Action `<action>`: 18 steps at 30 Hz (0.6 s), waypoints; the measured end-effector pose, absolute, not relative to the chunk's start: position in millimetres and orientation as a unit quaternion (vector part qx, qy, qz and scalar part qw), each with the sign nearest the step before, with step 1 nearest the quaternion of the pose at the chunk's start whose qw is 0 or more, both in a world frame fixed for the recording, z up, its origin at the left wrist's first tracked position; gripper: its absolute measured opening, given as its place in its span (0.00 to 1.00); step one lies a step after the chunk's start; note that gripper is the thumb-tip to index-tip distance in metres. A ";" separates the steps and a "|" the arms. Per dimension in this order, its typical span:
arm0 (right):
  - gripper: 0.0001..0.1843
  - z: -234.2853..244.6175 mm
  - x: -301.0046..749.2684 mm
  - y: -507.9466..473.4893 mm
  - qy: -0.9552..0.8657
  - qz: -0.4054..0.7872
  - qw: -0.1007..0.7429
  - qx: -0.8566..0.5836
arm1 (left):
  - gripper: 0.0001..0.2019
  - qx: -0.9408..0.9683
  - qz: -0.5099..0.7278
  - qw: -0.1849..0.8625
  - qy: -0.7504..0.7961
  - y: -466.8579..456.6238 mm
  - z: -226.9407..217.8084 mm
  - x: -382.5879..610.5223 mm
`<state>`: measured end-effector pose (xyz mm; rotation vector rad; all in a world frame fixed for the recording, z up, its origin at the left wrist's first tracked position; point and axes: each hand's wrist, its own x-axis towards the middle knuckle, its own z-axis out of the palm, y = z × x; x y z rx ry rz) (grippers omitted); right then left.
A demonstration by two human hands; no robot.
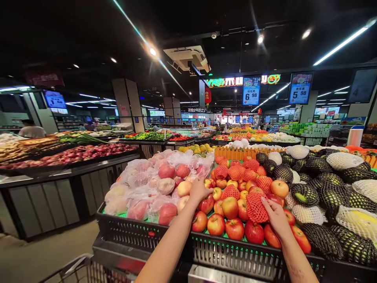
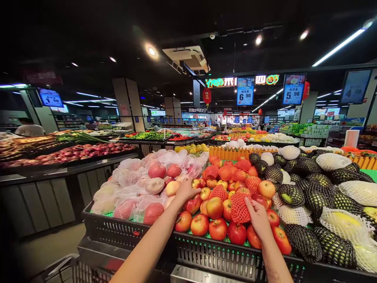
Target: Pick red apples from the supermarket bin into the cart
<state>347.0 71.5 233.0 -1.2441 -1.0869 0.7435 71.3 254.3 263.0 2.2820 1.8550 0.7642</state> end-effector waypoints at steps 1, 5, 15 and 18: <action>0.50 233.1 346.6 71.1 -0.474 0.320 0.618 -0.539 | 0.33 0.748 0.253 0.053 0.612 254.0 262.4 71.1; 0.50 230.0 348.8 71.2 -0.463 0.309 0.637 -0.534 | 0.31 0.746 0.260 0.049 0.611 250.6 262.4 70.5; 0.50 218.2 345.6 63.2 -0.348 -0.004 0.752 -0.559 | 0.27 0.755 0.271 0.058 0.594 250.3 256.5 68.3; 0.49 215.9 339.5 54.8 -0.307 -0.106 0.745 -0.582 | 0.27 0.760 0.284 0.070 0.580 253.1 251.1 67.7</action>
